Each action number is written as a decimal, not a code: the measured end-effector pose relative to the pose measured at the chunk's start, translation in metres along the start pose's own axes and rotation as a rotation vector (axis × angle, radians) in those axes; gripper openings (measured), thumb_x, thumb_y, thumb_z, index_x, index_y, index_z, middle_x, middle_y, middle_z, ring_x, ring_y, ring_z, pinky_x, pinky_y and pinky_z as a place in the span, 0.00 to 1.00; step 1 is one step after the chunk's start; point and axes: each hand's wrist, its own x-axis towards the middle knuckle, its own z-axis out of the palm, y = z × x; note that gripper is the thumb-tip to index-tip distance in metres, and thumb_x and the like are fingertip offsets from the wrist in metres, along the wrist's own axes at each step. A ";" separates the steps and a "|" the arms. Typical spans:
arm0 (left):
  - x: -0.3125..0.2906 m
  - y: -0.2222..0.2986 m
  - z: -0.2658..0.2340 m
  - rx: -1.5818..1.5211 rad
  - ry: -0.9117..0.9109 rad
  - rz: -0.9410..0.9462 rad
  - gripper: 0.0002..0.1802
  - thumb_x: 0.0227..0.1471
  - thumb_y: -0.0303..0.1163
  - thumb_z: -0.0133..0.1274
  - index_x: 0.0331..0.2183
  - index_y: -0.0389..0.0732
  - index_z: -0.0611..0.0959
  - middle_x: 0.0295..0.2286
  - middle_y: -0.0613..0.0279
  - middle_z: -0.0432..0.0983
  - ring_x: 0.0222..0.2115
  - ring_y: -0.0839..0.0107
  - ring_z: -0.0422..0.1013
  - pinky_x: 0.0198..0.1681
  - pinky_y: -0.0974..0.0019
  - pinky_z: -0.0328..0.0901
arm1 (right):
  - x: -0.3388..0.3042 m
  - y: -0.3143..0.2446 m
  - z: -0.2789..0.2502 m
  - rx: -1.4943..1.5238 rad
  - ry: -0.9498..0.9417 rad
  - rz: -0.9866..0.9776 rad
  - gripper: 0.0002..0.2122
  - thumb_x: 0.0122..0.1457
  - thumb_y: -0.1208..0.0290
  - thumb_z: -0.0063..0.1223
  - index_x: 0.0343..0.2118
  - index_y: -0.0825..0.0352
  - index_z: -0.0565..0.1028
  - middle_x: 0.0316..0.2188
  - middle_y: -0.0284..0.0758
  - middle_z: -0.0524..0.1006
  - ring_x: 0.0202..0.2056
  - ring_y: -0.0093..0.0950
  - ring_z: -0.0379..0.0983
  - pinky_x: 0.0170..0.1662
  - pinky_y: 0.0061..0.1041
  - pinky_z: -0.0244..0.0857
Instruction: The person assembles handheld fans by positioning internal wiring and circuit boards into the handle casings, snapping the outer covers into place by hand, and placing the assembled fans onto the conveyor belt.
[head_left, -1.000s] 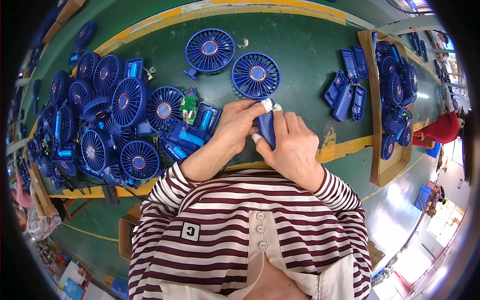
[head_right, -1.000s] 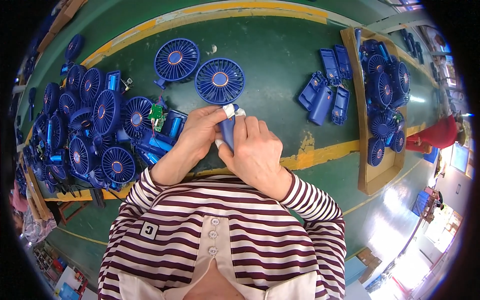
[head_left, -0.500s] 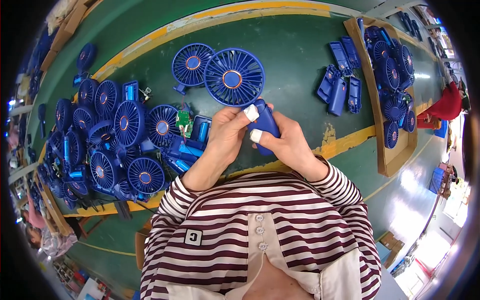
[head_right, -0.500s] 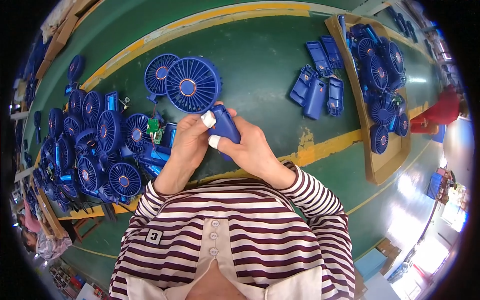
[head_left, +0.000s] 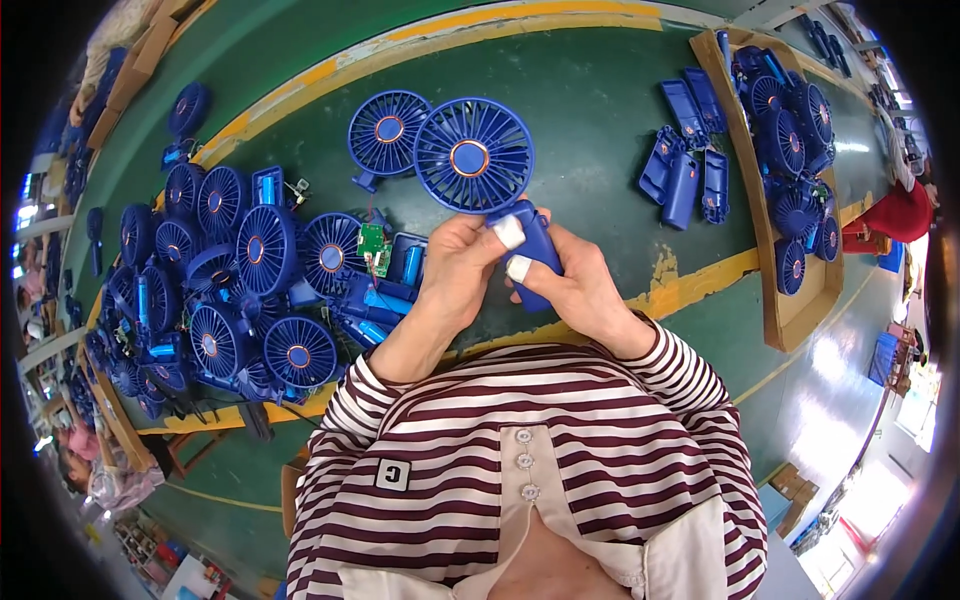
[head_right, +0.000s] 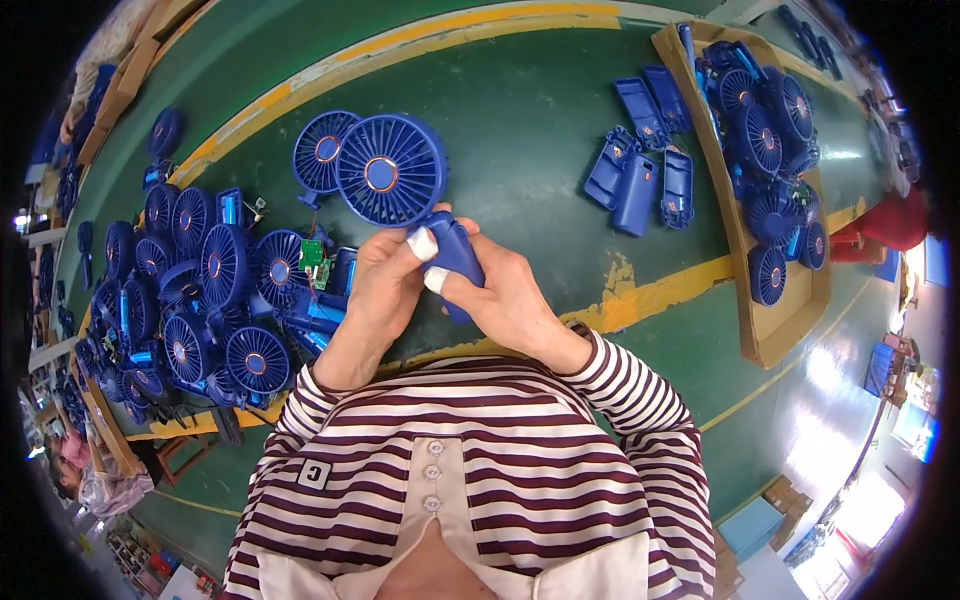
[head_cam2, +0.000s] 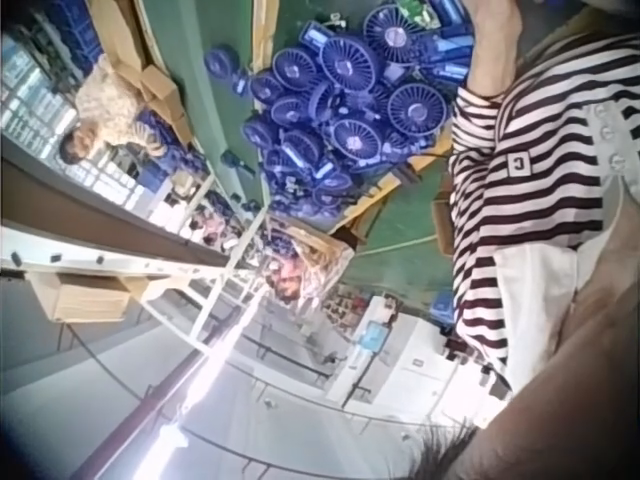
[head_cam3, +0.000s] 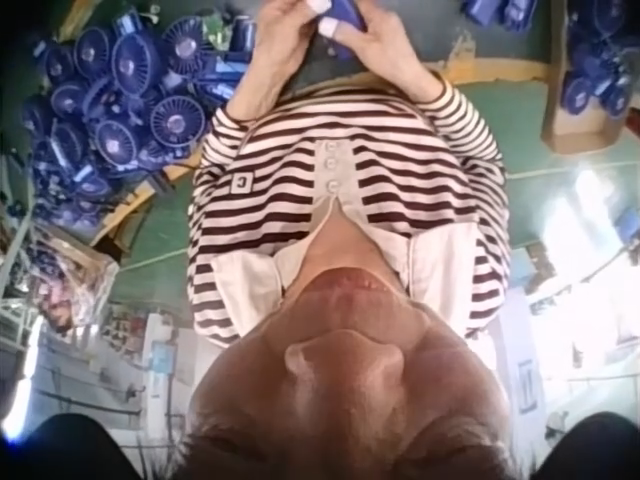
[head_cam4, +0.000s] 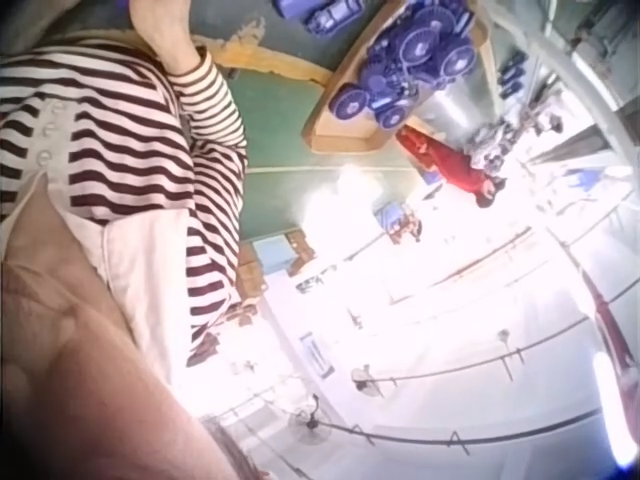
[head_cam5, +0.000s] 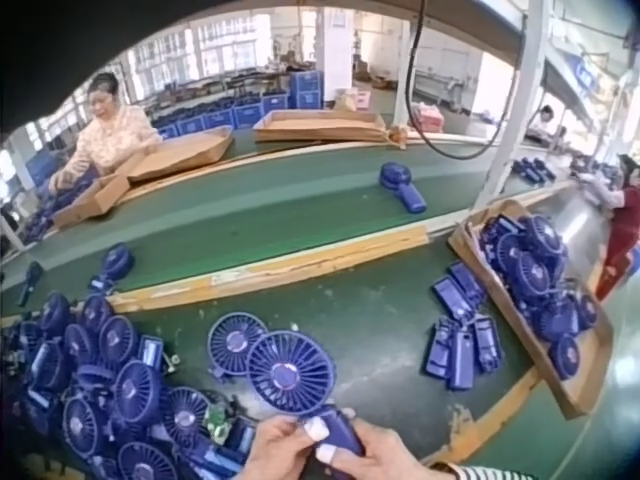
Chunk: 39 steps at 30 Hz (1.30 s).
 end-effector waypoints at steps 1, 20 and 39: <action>0.000 0.000 0.000 0.032 -0.014 0.010 0.13 0.47 0.24 0.50 0.38 0.30 0.75 0.37 0.51 0.74 0.33 0.71 0.72 0.34 0.72 0.68 | 0.000 0.000 0.000 0.000 -0.006 -0.002 0.12 0.54 0.74 0.47 0.38 0.75 0.66 0.28 0.36 0.73 0.29 0.22 0.71 0.31 0.21 0.70; -0.015 -0.009 -0.027 0.315 -0.259 -0.177 0.22 0.50 0.26 0.48 0.49 0.38 0.67 0.38 0.56 0.73 0.35 0.73 0.70 0.39 0.73 0.64 | 0.135 -0.072 -0.053 -0.849 0.705 -0.563 0.15 0.48 0.59 0.52 0.35 0.63 0.71 0.22 0.45 0.73 0.26 0.44 0.71 0.30 0.39 0.63; -0.043 0.035 -0.009 0.939 -0.484 -0.157 0.18 0.50 0.33 0.50 0.42 0.33 0.74 0.25 0.62 0.75 0.25 0.77 0.68 0.31 0.72 0.63 | 0.146 -0.054 0.042 -0.973 0.303 -0.887 0.28 0.51 0.57 0.49 0.49 0.74 0.62 0.47 0.50 0.64 0.47 0.45 0.60 0.49 0.39 0.55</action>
